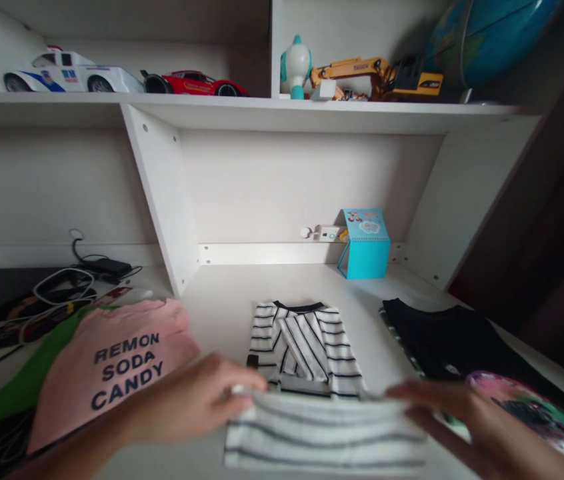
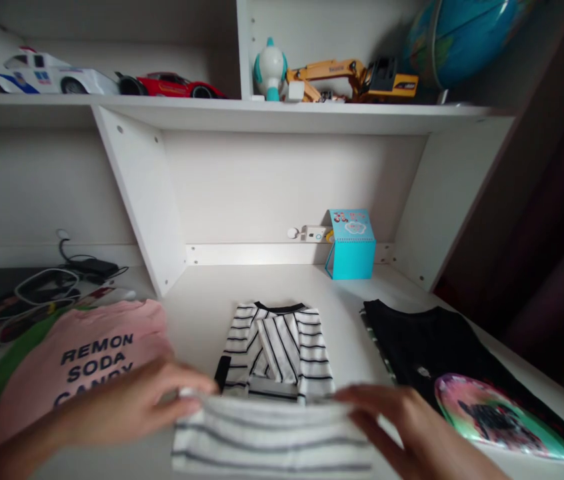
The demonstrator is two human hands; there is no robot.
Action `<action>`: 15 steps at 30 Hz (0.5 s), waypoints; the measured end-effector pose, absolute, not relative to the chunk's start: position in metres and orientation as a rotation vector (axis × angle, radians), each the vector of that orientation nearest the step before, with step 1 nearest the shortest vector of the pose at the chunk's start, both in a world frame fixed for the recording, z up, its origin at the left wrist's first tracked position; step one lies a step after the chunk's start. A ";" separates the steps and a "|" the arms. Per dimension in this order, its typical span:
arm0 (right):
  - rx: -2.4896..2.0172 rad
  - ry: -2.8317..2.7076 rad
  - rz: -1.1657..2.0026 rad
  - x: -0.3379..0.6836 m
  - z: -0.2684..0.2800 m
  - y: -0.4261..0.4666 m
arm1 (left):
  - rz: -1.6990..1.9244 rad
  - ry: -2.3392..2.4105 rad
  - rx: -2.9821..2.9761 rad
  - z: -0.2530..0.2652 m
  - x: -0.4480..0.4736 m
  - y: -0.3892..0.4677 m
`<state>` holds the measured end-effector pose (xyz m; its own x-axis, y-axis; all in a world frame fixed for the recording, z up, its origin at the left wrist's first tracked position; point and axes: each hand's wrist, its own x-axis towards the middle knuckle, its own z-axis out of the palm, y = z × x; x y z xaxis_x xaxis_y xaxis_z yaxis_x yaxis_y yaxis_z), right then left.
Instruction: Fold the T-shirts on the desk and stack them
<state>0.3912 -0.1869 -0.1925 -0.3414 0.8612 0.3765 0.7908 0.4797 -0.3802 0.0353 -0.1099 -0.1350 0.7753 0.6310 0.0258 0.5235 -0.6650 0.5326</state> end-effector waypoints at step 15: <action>-1.812 -2.271 0.609 0.405 -0.243 0.057 | 0.153 1.042 2.107 -0.227 0.080 0.134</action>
